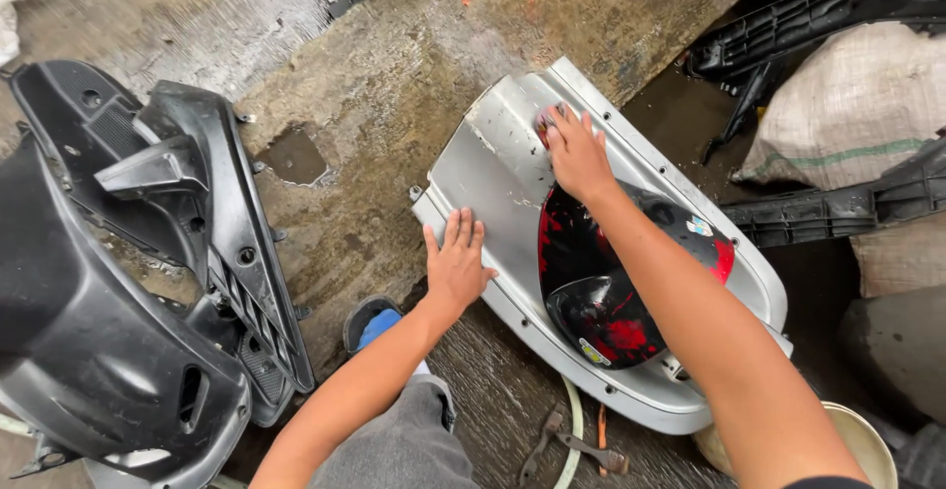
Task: Cleaning a motorcycle fairing using a cloth and soapy water
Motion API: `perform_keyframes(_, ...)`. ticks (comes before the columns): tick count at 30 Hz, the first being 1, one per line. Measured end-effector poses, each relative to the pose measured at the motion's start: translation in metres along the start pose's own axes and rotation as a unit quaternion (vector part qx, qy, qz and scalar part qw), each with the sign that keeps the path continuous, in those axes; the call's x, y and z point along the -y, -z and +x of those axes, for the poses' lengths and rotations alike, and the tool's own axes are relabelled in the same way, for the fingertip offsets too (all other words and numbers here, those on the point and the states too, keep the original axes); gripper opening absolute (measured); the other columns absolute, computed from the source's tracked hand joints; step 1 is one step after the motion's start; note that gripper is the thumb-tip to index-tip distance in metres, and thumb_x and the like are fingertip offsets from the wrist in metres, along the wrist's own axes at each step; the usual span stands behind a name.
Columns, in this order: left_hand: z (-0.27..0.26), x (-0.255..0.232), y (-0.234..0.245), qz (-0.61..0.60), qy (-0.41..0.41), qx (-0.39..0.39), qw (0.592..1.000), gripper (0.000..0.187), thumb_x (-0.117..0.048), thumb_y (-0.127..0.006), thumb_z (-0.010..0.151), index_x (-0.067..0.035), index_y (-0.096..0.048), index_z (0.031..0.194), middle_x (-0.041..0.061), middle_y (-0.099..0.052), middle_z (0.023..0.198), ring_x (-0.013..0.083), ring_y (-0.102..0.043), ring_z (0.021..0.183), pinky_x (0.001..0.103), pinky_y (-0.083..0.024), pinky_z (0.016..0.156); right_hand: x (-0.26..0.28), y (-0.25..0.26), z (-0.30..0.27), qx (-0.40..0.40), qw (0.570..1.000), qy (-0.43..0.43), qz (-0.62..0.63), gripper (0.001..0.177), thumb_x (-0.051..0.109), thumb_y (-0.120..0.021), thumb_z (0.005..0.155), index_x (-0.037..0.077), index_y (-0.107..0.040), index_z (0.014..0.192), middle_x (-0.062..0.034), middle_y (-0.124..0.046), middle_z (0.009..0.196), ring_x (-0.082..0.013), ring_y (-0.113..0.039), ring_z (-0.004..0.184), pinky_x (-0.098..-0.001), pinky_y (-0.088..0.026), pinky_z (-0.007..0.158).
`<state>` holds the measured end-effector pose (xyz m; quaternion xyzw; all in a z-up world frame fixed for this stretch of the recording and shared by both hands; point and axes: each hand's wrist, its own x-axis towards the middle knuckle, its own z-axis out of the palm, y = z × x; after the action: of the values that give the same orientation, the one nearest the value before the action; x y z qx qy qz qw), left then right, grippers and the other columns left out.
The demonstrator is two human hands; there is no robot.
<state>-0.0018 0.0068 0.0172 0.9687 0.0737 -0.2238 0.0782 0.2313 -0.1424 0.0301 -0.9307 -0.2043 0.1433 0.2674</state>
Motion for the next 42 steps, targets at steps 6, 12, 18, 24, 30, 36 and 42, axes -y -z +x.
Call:
perform_keyframes(6, -0.001, -0.002, 0.001, 0.002, -0.001, -0.015, 1.000, 0.089, -0.056, -0.061, 0.095, -0.009, -0.027, 0.162, 0.016, -0.014, 0.172, 0.0348, -0.004, 0.159, 0.072, -0.005, 0.120, 0.017, 0.033, -0.048, 0.021, 0.999, 0.034, 0.000, 0.053, 0.035, -0.036, 0.110, 0.023, -0.035, 0.162, -0.0140, -0.031, 0.168, -0.0460, -0.016, 0.154, -0.0667, -0.006, 0.123)
perform_keyframes(12, 0.007, -0.001, -0.008, 0.008, 0.001, -0.007, 1.000, 0.090, -0.058, -0.060, 0.095, -0.009, -0.025, 0.163, 0.017, -0.011, 0.172, 0.0352, -0.001, 0.159, 0.074, -0.003, 0.119, 0.044, 0.015, 0.020, 0.039, 0.997, 0.068, 0.027, 0.053, 0.040, -0.034, 0.112, 0.031, -0.029, 0.164, -0.0072, -0.025, 0.170, -0.0390, -0.014, 0.156, -0.0615, -0.008, 0.125)
perform_keyframes(18, 0.005, -0.001, -0.008, 0.021, -0.001, -0.008, 1.000, 0.089, -0.059, -0.057, 0.096, -0.010, -0.025, 0.163, 0.016, -0.012, 0.172, 0.0346, -0.003, 0.159, 0.074, -0.005, 0.119, 0.022, 0.022, -0.044, 0.002, 0.996, 0.088, 0.015, 0.053, 0.033, -0.037, 0.110, 0.026, -0.033, 0.163, -0.0173, -0.033, 0.166, -0.0448, -0.021, 0.153, -0.0652, -0.015, 0.123)
perform_keyframes(24, 0.000, -0.008, 0.000, 0.041, 0.006, -0.012, 0.999, 0.089, -0.060, -0.058, 0.096, -0.009, -0.028, 0.162, 0.017, -0.018, 0.171, 0.0338, -0.007, 0.159, 0.074, -0.007, 0.119, 0.025, 0.005, -0.058, -0.107, 0.986, 0.115, -0.047, 0.052, 0.025, -0.039, 0.108, 0.005, -0.043, 0.156, -0.0310, -0.044, 0.153, -0.0569, -0.034, 0.143, -0.0728, -0.028, 0.112)
perform_keyframes(30, 0.000, -0.011, -0.001, 0.027, 0.009, -0.021, 0.999, 0.090, -0.057, -0.062, 0.094, -0.008, -0.028, 0.161, 0.018, -0.018, 0.171, 0.0342, -0.010, 0.159, 0.075, -0.008, 0.118, 0.042, -0.015, -0.047, -0.188, 0.979, 0.069, -0.038, 0.051, 0.030, -0.044, 0.109, 0.008, -0.047, 0.154, -0.0264, -0.048, 0.153, -0.0523, -0.041, 0.143, -0.0690, -0.031, 0.113)
perform_keyframes(36, 0.008, -0.006, -0.017, 0.052, -0.006, -0.056, 0.997, 0.092, -0.064, -0.060, 0.091, -0.009, -0.032, 0.160, 0.018, -0.022, 0.170, 0.0338, -0.015, 0.159, 0.075, -0.015, 0.117, 0.002, -0.030, -0.096, -0.234, 0.972, 0.005, -0.036, 0.050, 0.035, -0.039, 0.112, 0.019, -0.042, 0.159, -0.0162, -0.045, 0.159, -0.0403, -0.039, 0.148, -0.0597, -0.024, 0.121)
perform_keyframes(42, 0.014, -0.006, -0.032, 0.066, -0.005, -0.074, 0.995, 0.092, -0.064, -0.061, 0.090, -0.009, -0.035, 0.159, 0.020, -0.024, 0.169, 0.0348, -0.015, 0.159, 0.073, -0.016, 0.116, -0.043, -0.024, -0.142, -0.238, 0.963, -0.041, -0.122, 0.051, 0.035, -0.040, 0.109, 0.014, -0.046, 0.156, -0.0187, -0.050, 0.154, -0.0394, -0.046, 0.143, -0.0607, -0.026, 0.119)
